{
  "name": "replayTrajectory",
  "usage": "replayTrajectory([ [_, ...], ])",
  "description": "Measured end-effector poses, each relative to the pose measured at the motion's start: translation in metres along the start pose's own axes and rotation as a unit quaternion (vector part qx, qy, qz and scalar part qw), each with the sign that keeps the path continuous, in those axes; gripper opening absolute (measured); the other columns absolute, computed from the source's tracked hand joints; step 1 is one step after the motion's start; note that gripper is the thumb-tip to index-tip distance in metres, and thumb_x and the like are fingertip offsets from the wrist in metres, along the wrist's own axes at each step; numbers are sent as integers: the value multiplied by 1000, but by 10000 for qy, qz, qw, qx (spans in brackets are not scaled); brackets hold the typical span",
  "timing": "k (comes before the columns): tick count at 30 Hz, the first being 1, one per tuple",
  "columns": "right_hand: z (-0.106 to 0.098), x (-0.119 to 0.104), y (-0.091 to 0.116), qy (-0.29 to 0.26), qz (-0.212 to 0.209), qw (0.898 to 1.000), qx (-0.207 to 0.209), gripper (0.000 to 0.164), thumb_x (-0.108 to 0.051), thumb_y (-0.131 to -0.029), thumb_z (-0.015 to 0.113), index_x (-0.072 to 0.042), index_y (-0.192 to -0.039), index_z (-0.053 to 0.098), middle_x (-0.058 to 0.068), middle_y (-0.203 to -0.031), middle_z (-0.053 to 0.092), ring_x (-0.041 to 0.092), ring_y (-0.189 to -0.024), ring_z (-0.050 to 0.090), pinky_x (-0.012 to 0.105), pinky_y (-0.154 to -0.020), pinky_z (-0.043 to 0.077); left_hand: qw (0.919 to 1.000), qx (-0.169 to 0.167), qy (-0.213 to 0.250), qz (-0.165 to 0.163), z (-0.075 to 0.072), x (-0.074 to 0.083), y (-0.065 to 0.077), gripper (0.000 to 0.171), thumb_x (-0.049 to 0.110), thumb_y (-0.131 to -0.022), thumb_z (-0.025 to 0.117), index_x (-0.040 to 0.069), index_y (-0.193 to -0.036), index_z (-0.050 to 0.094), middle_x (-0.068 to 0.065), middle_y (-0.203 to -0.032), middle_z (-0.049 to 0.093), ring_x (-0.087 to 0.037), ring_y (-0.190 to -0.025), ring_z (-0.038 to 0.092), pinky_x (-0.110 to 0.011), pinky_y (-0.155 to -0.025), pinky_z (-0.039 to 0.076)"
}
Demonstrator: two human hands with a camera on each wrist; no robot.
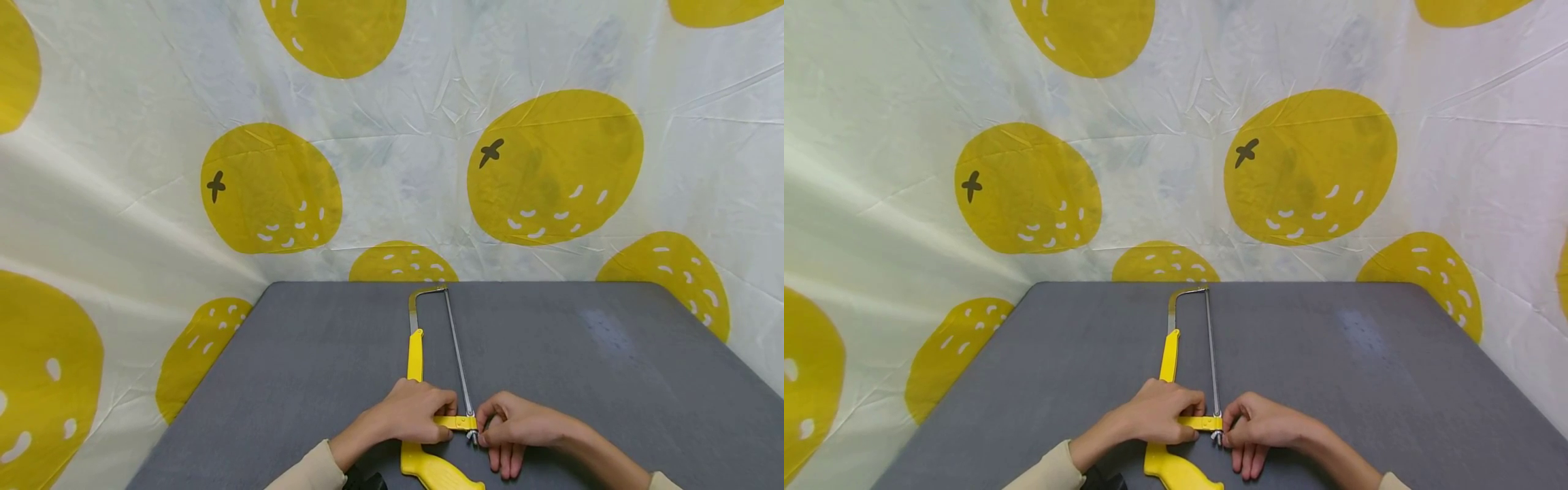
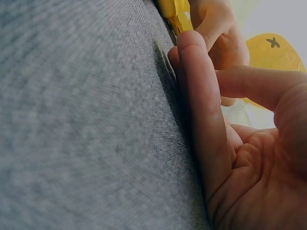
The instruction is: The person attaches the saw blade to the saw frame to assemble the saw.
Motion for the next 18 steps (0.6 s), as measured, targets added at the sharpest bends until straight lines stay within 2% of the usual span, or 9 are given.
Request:
replayTrajectory([
  [18, -1, -2, 1, -63, 94, 9999, -25, 7, -2, -94, 56, 1, -100, 59, 2, -70, 73, 6, -55, 71, 25, -50, 56, 10000, 35, -57, 2, 0, 0, -2, 14, 39, -85, 71, 34, -85, 58, 16, -60, 44, -3, -49, 40, -26, -49, 31],
])
Point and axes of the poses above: each hand's wrist, its own y-axis away from the middle knuckle, its own z-axis out of the palm, x = y × z, the point moved 6 cm from there along -y, towards the middle knuckle
